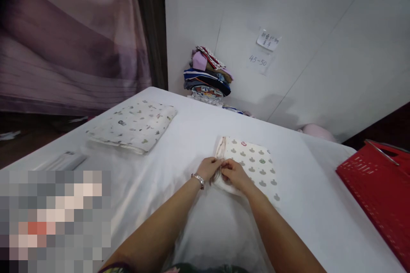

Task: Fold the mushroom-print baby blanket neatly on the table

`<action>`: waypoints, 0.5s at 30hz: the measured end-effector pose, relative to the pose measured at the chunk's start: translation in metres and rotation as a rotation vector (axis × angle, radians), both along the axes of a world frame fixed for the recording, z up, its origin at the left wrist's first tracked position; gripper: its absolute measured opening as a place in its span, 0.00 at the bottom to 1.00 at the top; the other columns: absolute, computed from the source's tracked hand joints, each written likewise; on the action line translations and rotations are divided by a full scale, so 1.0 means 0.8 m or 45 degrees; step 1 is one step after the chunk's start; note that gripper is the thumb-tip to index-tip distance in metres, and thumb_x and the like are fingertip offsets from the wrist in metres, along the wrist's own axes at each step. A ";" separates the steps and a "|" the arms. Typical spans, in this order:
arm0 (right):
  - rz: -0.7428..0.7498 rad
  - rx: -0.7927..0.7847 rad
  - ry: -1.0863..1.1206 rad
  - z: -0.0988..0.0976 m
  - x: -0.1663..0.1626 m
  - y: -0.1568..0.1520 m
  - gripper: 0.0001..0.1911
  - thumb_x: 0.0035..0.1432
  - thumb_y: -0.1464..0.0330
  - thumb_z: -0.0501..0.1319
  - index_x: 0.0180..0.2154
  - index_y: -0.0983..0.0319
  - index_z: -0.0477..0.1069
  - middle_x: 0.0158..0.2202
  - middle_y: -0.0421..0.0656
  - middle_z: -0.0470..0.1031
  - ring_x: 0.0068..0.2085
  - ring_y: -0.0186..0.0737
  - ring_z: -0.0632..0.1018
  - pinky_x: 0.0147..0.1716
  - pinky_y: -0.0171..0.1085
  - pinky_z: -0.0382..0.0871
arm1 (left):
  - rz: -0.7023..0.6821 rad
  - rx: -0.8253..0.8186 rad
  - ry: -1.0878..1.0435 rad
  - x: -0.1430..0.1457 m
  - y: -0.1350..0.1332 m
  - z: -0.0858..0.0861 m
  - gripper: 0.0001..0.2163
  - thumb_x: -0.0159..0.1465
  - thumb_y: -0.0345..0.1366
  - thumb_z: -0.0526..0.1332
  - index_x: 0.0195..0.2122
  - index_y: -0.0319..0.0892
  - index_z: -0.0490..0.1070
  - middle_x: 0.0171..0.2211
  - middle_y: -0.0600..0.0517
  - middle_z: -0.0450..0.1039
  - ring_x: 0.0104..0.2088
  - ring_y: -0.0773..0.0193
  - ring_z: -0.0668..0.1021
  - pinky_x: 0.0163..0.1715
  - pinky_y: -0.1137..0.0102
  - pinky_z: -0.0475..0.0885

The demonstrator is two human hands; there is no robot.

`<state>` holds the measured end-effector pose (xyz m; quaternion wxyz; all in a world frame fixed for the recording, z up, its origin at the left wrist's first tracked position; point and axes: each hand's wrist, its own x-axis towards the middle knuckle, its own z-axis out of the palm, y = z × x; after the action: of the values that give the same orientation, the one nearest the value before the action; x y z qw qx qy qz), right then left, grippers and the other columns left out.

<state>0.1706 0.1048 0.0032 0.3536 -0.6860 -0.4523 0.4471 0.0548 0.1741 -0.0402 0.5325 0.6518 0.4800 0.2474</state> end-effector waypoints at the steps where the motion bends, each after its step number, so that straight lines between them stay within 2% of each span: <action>1: 0.023 -0.020 -0.008 0.003 0.006 0.001 0.08 0.43 0.67 0.56 0.30 0.61 0.65 0.18 0.35 0.67 0.17 0.28 0.64 0.15 0.29 0.52 | -0.012 0.019 0.011 0.000 -0.001 0.001 0.18 0.55 0.49 0.56 0.21 0.39 0.69 0.18 0.55 0.66 0.22 0.69 0.67 0.22 0.74 0.58; 4: 0.004 0.049 -0.165 0.009 0.034 0.020 0.07 0.44 0.68 0.54 0.29 0.61 0.66 0.23 0.39 0.72 0.19 0.31 0.68 0.17 0.30 0.56 | -0.035 0.050 0.062 -0.001 -0.005 0.006 0.15 0.54 0.49 0.58 0.24 0.40 0.71 0.21 0.55 0.69 0.24 0.68 0.69 0.24 0.74 0.59; 7: -0.058 0.303 -0.637 0.014 0.066 0.058 0.09 0.45 0.68 0.54 0.31 0.60 0.69 0.31 0.42 0.75 0.32 0.39 0.74 0.30 0.36 0.66 | -0.052 0.056 0.148 -0.002 -0.010 0.012 0.16 0.52 0.50 0.60 0.27 0.41 0.71 0.25 0.53 0.72 0.27 0.66 0.72 0.25 0.74 0.60; 9: 0.016 0.424 -0.939 0.017 0.081 0.087 0.15 0.46 0.70 0.54 0.39 0.61 0.71 0.41 0.45 0.74 0.44 0.43 0.72 0.43 0.40 0.64 | -0.064 0.082 0.217 -0.003 -0.013 0.018 0.15 0.51 0.50 0.60 0.29 0.42 0.71 0.29 0.52 0.74 0.29 0.64 0.73 0.26 0.74 0.61; 11: 0.186 0.413 -1.090 0.017 0.090 0.112 0.22 0.46 0.72 0.56 0.46 0.61 0.69 0.49 0.47 0.70 0.51 0.45 0.69 0.49 0.41 0.61 | -0.066 0.133 0.295 -0.003 -0.017 0.022 0.11 0.52 0.45 0.60 0.30 0.43 0.71 0.30 0.51 0.74 0.31 0.63 0.73 0.27 0.73 0.62; 13: 0.325 0.342 -1.132 0.016 0.095 0.131 0.23 0.44 0.73 0.58 0.46 0.61 0.70 0.47 0.47 0.72 0.48 0.45 0.71 0.47 0.39 0.62 | -0.059 0.191 0.358 -0.002 -0.021 0.025 0.08 0.54 0.41 0.58 0.31 0.43 0.71 0.31 0.51 0.74 0.33 0.63 0.74 0.28 0.73 0.62; 15: 0.351 0.320 -1.132 0.012 0.097 0.144 0.18 0.45 0.73 0.58 0.41 0.61 0.73 0.42 0.46 0.75 0.43 0.43 0.73 0.44 0.38 0.64 | -0.044 0.224 0.387 0.000 -0.023 0.026 0.08 0.54 0.40 0.56 0.32 0.44 0.71 0.31 0.50 0.74 0.33 0.62 0.74 0.29 0.73 0.63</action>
<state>0.2481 0.2198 0.0130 0.1437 -0.6962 -0.6969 0.0949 0.0545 0.1559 -0.0192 0.3988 0.7339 0.5203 0.1778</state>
